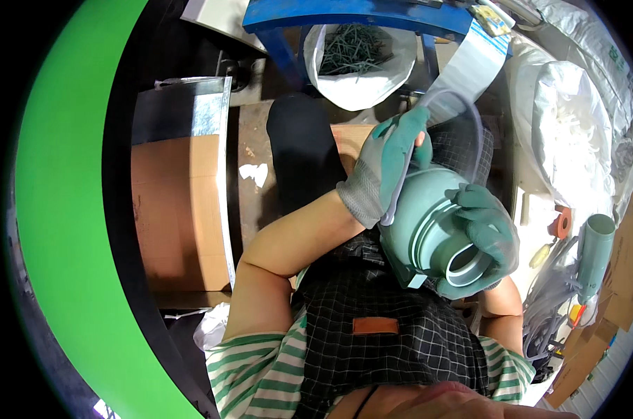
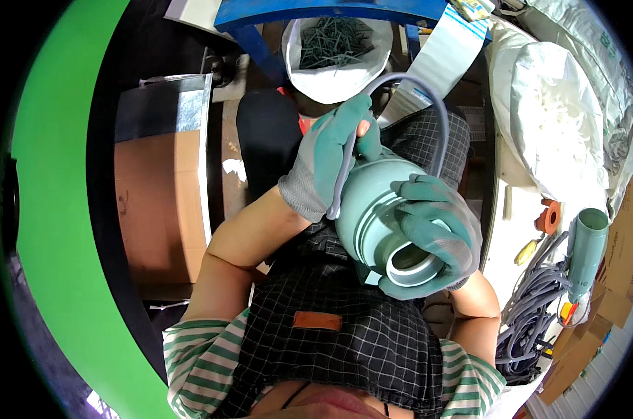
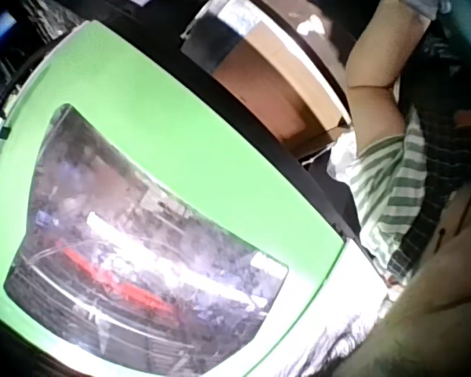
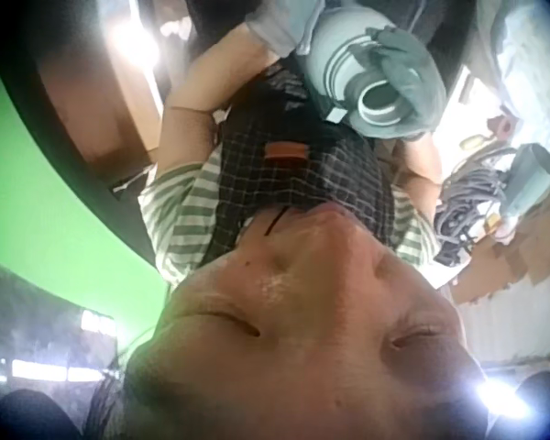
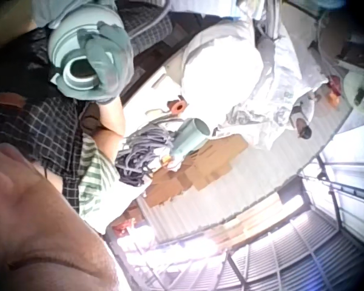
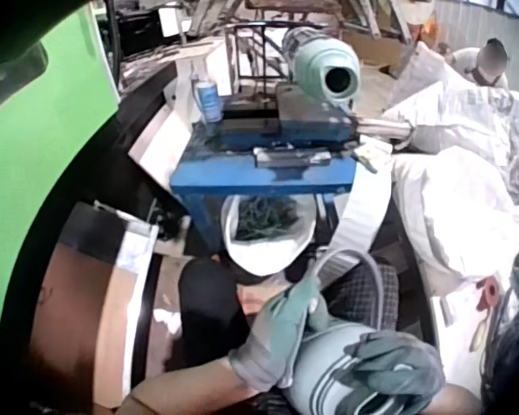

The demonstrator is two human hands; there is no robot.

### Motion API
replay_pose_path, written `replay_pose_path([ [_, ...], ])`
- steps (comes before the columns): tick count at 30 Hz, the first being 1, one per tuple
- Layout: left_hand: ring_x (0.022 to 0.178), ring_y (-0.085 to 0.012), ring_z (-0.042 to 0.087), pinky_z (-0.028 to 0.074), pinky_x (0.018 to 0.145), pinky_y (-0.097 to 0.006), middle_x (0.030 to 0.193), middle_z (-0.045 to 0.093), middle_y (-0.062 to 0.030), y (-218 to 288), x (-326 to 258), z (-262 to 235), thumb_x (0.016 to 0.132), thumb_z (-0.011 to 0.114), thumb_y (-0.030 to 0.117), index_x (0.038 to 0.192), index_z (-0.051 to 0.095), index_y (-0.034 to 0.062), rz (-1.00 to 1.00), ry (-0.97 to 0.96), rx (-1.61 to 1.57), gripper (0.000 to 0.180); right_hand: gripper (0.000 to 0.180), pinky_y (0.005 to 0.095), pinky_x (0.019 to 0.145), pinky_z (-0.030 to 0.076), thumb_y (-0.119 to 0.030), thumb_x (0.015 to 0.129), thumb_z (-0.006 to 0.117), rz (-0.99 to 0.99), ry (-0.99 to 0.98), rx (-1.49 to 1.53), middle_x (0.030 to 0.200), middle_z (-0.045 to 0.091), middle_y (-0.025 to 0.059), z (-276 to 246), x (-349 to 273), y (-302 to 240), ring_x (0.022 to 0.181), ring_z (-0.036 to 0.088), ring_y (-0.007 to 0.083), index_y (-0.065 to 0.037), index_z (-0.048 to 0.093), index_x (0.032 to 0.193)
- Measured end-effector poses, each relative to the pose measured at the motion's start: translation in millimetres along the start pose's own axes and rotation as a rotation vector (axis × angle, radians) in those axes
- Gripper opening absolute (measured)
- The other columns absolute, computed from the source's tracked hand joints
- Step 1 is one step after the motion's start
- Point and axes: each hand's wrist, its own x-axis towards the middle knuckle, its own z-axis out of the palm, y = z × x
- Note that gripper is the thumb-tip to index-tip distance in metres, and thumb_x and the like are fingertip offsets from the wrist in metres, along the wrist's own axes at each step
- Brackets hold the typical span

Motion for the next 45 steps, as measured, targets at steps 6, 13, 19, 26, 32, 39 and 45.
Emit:
replay_pose_path([
  [6, 0.079, -0.0238, 0.065, 0.047, 0.067, -0.037, 0.094, 0.065, -0.0075, -26.0, -22.3, 10.6, 0.098, 0.068, 0.023, 0.091, 0.065, 0.0073, 1.164, -0.391, 0.366, 0.018, 0.052, 0.0502, 0.100, 0.055, -0.028, 0.078, 0.091, -0.122, -0.040, 0.067, 0.114, 0.070, 0.0152, 5.3, 15.0, -5.2, 0.114, 0.069, 0.0352, -0.004, 0.067, 0.118],
  [13, 0.061, -0.0179, 0.050, 0.040, 0.058, -0.039, 0.070, 0.052, 0.0014, 10.8, -35.2, -2.5, 0.090, 0.069, 0.032, 0.069, 0.050, 0.0140, 1.143, -0.603, 0.639, 0.034, 0.051, 0.0431, 0.098, 0.053, -0.025, 0.089, 0.080, 0.084, -0.005, 0.271, 0.120, 0.064, 0.0129, 7.9, 16.9, -29.4, 0.112, 0.064, 0.0273, -0.005, 0.060, 0.132],
  [19, 0.052, -0.0118, 0.031, 0.030, 0.055, -0.030, 0.060, 0.034, 0.0060, 11.9, -30.4, -45.1, 0.107, 0.055, 0.040, 0.074, 0.041, 0.0171, 0.338, -0.141, -0.243, 0.043, 0.076, 0.0332, 0.089, 0.051, -0.023, 0.092, 0.079, 0.205, 0.403, 0.378, 0.128, 0.058, 0.0102, 19.1, 55.4, -7.7, 0.105, 0.059, 0.0174, -0.006, 0.041, 0.155],
  [26, 0.116, -0.0344, 0.063, 0.053, 0.098, -0.043, 0.115, 0.066, -0.0169, -2.6, -54.9, -46.6, 0.101, 0.061, 0.011, 0.125, 0.062, -0.0005, 0.765, 0.449, 1.110, 0.026, 0.088, 0.0214, 0.060, 0.045, -0.003, 0.086, 0.062, 0.318, 0.275, 1.361, 0.081, 0.057, 0.0045, 42.8, 50.2, 47.0, 0.063, 0.053, 0.0101, -0.002, 0.025, 0.166],
  [32, 0.131, -0.0299, 0.059, 0.052, 0.109, -0.043, 0.136, 0.057, -0.0069, -2.3, -132.7, 11.9, 0.077, 0.091, 0.034, 0.152, 0.043, 0.0163, -0.115, 0.195, 0.570, 0.091, 0.073, 0.0221, 0.054, 0.044, -0.001, 0.088, 0.059, 0.496, 0.235, 1.356, 0.073, 0.056, 0.0025, 43.8, 58.2, 47.1, 0.058, 0.050, 0.0109, 0.000, 0.041, 0.158],
  [39, 0.129, -0.0361, 0.060, 0.051, 0.110, -0.054, 0.143, 0.057, -0.0103, -10.1, -99.8, -23.0, 0.066, 0.096, 0.038, 0.157, 0.038, 0.0203, 1.108, -0.427, 1.311, 0.110, 0.046, 0.0261, 0.072, 0.054, -0.001, 0.093, 0.056, 0.414, 0.133, 1.594, 0.087, 0.065, 0.0074, 30.8, 56.1, 74.7, 0.066, 0.059, 0.0109, 0.004, 0.057, 0.139],
  [45, 0.130, -0.0376, 0.060, 0.051, 0.110, -0.055, 0.144, 0.056, -0.0163, -6.3, -97.0, -21.7, 0.073, 0.089, 0.044, 0.158, 0.035, 0.0146, 1.104, -0.418, 1.337, 0.106, 0.054, 0.0226, 0.055, 0.042, -0.005, 0.096, 0.048, 0.640, 0.313, 1.074, 0.075, 0.053, 0.0027, 38.4, 72.2, 42.3, 0.059, 0.048, 0.0109, 0.004, 0.047, 0.149],
])
